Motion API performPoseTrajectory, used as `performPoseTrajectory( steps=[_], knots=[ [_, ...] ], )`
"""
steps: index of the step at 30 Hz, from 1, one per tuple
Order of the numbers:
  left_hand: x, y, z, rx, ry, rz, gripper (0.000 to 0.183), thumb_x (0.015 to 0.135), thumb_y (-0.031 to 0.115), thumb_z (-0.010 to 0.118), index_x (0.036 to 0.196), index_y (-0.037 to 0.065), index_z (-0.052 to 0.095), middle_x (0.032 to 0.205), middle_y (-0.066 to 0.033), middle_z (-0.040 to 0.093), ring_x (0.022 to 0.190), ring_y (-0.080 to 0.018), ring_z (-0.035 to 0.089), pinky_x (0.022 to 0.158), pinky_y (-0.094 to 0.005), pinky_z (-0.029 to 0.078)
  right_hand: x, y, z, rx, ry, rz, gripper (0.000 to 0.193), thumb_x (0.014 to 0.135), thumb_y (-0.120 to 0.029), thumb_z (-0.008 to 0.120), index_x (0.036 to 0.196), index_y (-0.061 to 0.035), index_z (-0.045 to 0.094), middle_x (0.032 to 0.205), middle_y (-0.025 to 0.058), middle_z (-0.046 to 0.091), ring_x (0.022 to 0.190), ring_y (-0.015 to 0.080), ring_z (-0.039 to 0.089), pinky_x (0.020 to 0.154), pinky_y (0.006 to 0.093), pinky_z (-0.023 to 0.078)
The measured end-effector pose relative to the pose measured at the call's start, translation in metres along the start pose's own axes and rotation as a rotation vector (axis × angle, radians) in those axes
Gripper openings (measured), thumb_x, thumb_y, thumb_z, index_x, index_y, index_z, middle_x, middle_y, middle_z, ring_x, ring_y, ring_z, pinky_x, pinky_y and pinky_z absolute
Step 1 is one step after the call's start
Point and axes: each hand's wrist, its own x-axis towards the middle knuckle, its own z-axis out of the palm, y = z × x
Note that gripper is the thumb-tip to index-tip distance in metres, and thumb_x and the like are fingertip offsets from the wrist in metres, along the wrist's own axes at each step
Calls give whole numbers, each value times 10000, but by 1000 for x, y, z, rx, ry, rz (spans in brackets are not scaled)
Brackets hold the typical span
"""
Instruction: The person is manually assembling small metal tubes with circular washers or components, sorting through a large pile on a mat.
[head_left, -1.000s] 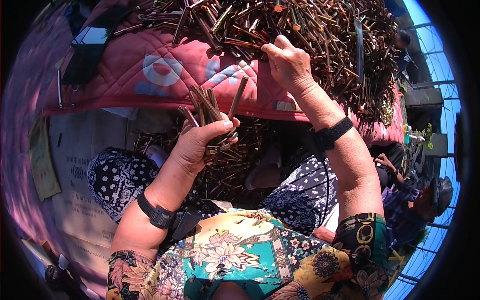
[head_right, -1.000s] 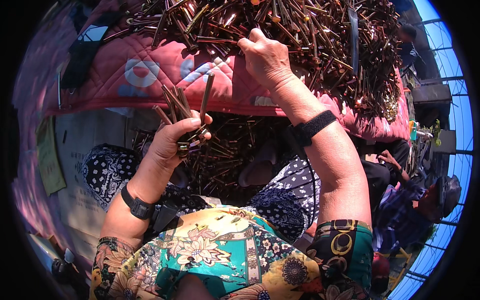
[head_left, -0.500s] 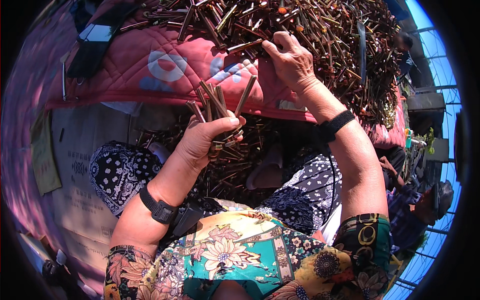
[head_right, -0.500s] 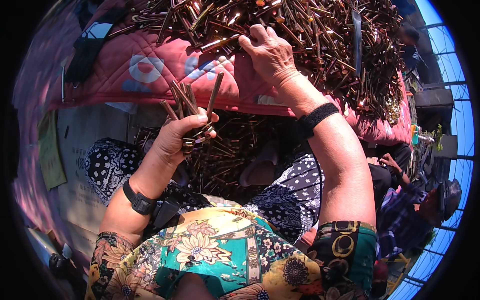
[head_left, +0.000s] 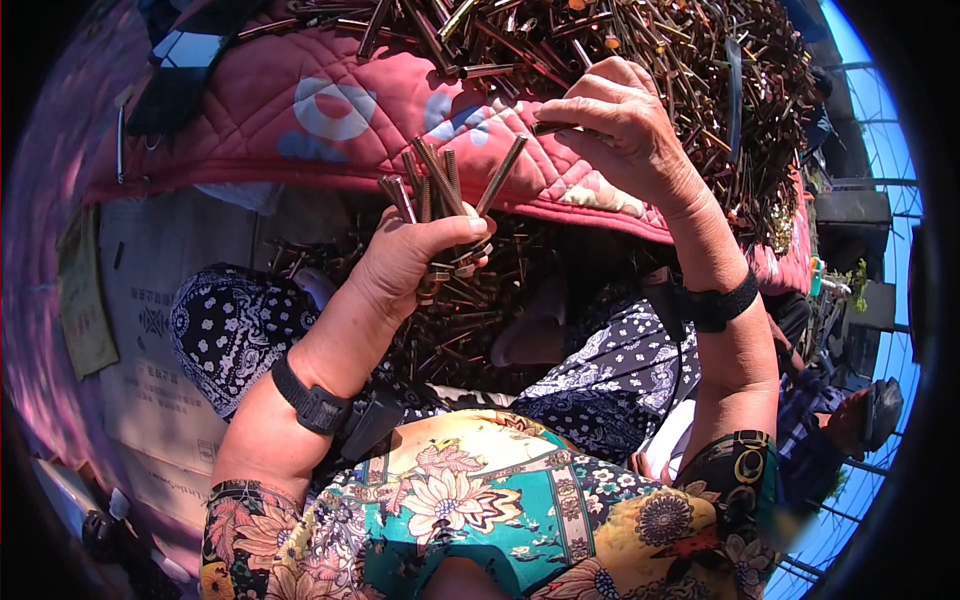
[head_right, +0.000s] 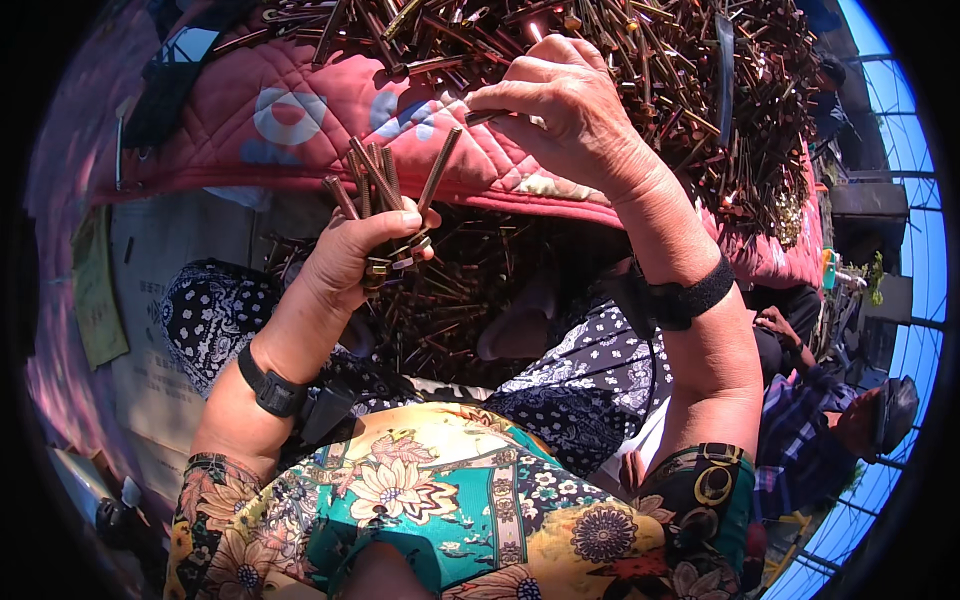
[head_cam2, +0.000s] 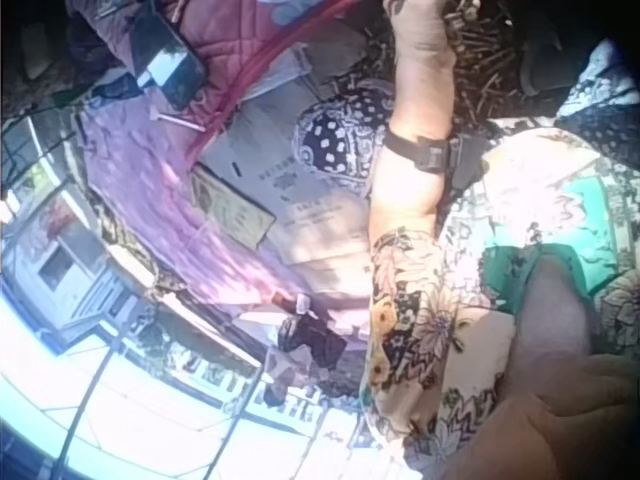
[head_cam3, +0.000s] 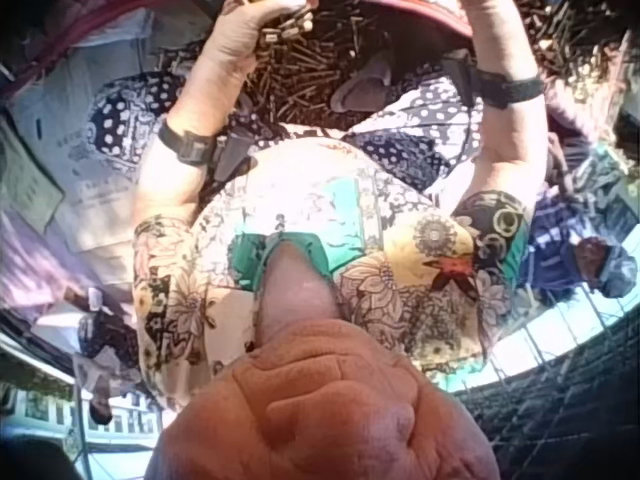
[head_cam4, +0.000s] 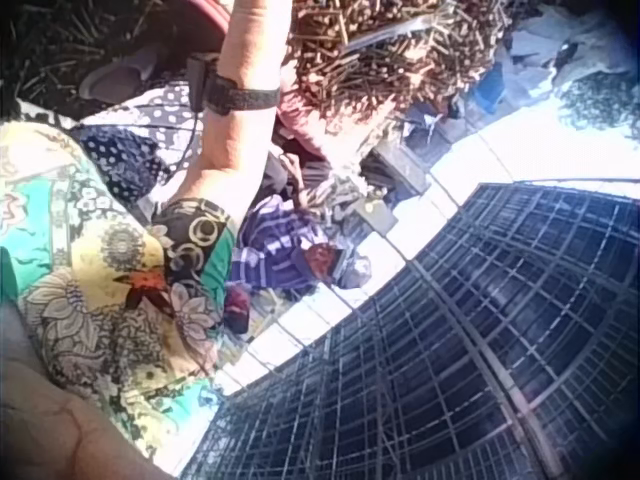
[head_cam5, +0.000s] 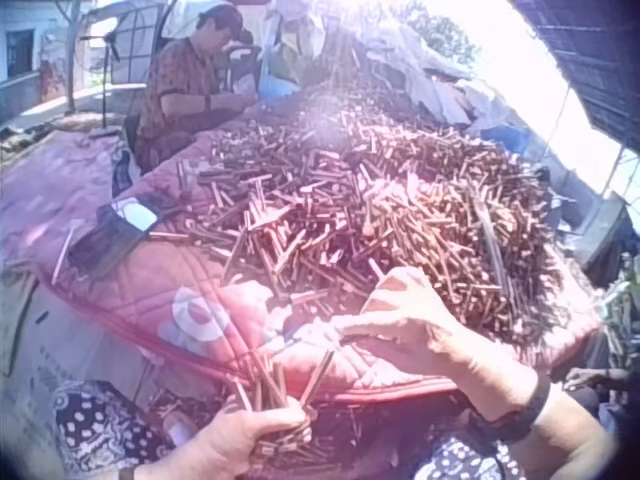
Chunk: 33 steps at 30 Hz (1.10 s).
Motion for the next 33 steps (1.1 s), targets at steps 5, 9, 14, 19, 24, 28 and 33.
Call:
performPoseTrajectory(
  steps=[5, 9, 14, 19, 24, 28, 33],
  knots=[
    [-2, -1, 0, 112, -21, -12, 234, 689, 117, 702, 872, 3, 609, 832, -123, 632, 668, -168, 620, 619, -271, 519, 2, -6, -8, 70, -104, -132, 208, 678, -171, 684, 886, -167, 682, 737, -10, 550, 793, 203, 517, 767, 343, 413],
    [-3, -2, -1, 366, -97, 106, 263, 661, 123, 721, 866, -2, 615, 791, -90, 631, 658, -145, 605, 612, -267, 491, -7, -19, -18, 234, -297, -132, 202, 672, -107, 666, 874, -86, 667, 760, 39, 549, 783, 237, 548, 687, 348, 458],
    [-13, -9, 9, 282, -141, 7, 323, 620, 83, 741, 904, 3, 609, 838, -77, 632, 756, -135, 601, 670, -273, 487, -36, -66, 4, 395, -397, -49, 167, 727, -95, 621, 888, -52, 608, 784, 82, 528, 740, 275, 573, 618, 383, 450],
    [-13, -4, 3, 164, -216, -94, 268, 670, 73, 706, 913, 22, 605, 820, -32, 605, 761, -119, 576, 697, -265, 461, -42, -83, 5, 502, -304, 97, 95, 731, -71, 571, 817, -43, 539, 774, 114, 526, 713, 304, 581, 610, 396, 478],
    [-13, -3, 7, 121, -139, -83, 237, 680, 75, 697, 891, 27, 600, 785, -40, 609, 719, -130, 590, 683, -269, 477, -41, -86, 15, 606, -178, 131, 166, 732, -100, 629, 844, -46, 520, 787, 115, 499, 715, 311, 567, 595, 395, 461],
    [-8, -3, 7, 92, -110, -79, 256, 700, 155, 673, 896, 18, 582, 814, -106, 627, 662, -180, 631, 612, -274, 525, -44, -62, 4, 725, 130, 400, 200, 765, -163, 672, 910, -44, 602, 810, 93, 614, 717, 206, 618, 626, 287, 483],
    [-10, 1, 10, 61, -29, -58, 287, 703, 179, 667, 913, 4, 580, 824, -137, 631, 672, -186, 633, 621, -270, 522, -83, 19, 38, 201, 350, 795, 176, 747, -117, 648, 918, -79, 662, 762, 89, 657, 684, 193, 636, 629, 284, 497]
  ],
)
